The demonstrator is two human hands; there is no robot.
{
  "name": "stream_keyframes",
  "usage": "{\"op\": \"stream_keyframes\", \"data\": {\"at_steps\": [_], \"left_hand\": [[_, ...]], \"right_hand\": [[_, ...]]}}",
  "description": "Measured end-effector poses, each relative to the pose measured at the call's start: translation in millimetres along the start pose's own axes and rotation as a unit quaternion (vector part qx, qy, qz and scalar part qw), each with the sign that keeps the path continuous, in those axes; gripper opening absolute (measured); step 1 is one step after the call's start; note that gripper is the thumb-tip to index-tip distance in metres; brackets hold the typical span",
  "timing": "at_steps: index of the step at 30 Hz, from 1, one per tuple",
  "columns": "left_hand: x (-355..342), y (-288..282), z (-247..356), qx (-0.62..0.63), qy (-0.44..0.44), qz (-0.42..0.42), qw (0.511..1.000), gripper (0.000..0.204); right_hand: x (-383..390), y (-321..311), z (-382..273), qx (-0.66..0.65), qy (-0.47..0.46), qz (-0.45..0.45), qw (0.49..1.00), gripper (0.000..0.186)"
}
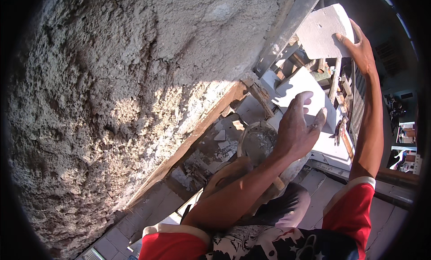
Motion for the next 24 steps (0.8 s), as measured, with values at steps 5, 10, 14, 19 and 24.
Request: {"op": "stream_keyframes", "data": {"at_steps": [5, 10, 14, 19, 24], "left_hand": [[20.0, -16.4, 6.1, -0.037, -0.009, 0.033, 0.999, 0.104], [60.0, -4.2, 27.4, 0.090, -0.084, -0.163, 0.979, 0.106], [133.5, -47.1, 13.7, -0.005, -0.104, -0.080, 0.991, 0.077], [200.5, -98.3, -1.9, -0.370, -0.051, -0.059, 0.926, 0.081], [245.3, -147.2, -83.1, -0.421, -0.125, -0.050, 0.897, 0.084]], "right_hand": [[158.5, -60.8, 36.5, -0.307, 0.106, 0.081, 0.942, 0.086], [309.8, -20.4, 40.1, -0.583, 0.175, 0.015, 0.793, 0.079], [389.7, 41.4, 6.7, -0.511, 0.194, -0.102, 0.831, 0.069], [546.9, 139.0, 69.1, -0.003, 0.131, -0.284, 0.950, 0.059], [577.4, 182.2, 75.6, -0.005, 0.183, -0.374, 0.909, 0.051]]}}
Point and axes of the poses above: each hand's wrist, its own x-axis away from the middle knuckle, its own y-axis out of the palm, z = x × y, the point moved 4 cm from there along -x, towards the middle knuckle, and after that the axes turned 2 degrees about -z, right-handed, at the moved point
